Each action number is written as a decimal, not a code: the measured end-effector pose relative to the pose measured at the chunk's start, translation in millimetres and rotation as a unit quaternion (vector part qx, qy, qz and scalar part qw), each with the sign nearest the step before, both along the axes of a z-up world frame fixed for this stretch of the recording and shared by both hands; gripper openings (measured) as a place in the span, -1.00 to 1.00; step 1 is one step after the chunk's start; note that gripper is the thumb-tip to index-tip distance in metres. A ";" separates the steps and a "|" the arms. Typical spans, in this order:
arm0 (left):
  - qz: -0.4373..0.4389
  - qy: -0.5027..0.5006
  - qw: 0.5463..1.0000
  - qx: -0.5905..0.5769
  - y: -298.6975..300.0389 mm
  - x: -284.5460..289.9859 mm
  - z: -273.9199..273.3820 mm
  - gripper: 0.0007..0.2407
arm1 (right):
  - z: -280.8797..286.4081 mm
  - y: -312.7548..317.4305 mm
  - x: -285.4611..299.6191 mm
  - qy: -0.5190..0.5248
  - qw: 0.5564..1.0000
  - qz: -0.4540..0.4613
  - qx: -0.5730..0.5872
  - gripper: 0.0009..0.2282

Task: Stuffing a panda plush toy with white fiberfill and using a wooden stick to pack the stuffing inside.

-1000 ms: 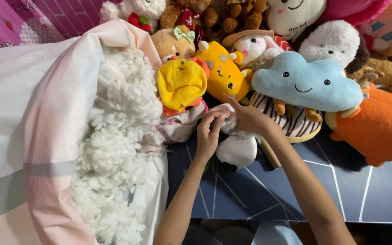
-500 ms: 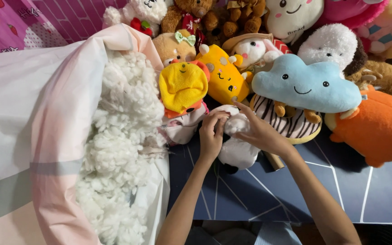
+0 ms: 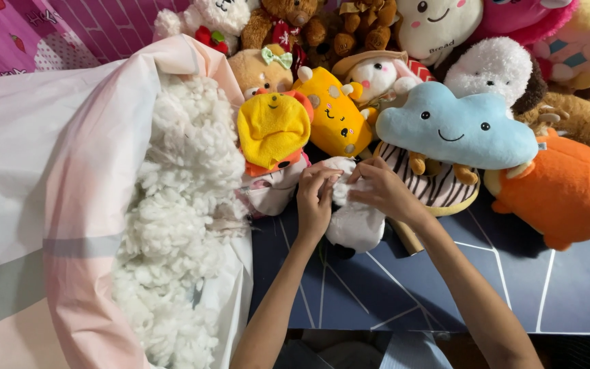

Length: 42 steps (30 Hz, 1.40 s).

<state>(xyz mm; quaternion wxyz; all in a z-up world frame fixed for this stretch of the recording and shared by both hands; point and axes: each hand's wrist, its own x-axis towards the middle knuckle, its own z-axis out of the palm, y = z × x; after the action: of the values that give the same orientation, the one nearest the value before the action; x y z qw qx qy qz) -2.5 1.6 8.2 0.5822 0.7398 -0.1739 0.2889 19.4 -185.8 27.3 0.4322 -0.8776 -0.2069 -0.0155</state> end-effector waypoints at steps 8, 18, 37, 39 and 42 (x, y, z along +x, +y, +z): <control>-0.004 -0.009 1.000 -0.019 -2.5 -7.1 11.5 -0.81 | 3.1 10.7 38.8 0.106 0.977 0.038 -0.181 -0.25; 0.009 -0.016 1.000 0.015 -1.7 -2.1 5.1 -0.82 | -17.6 33.0 26.7 -0.002 0.945 -0.088 -0.314 -0.30; 0.004 0.026 0.999 0.021 -2.4 1.5 0.8 -0.83 | -32.7 -111.7 -111.8 -0.007 0.962 -0.172 -0.213 -0.71; 0.004 0.035 0.999 0.020 -2.8 0.1 4.3 -0.83 | -68.6 -117.8 -107.5 -0.095 0.930 -0.180 -0.305 -0.75; 0.007 0.039 0.999 0.018 -3.5 0.5 -0.6 -0.83 | -57.0 -104.7 -114.9 -0.119 0.942 -0.204 -0.240 -0.87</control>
<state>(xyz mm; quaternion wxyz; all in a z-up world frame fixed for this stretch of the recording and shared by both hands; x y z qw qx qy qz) -2.0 -1.9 7.6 0.5728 0.7621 -0.1513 0.2610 -95.5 -290.5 -29.7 0.1684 -0.9705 -0.0713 -0.1571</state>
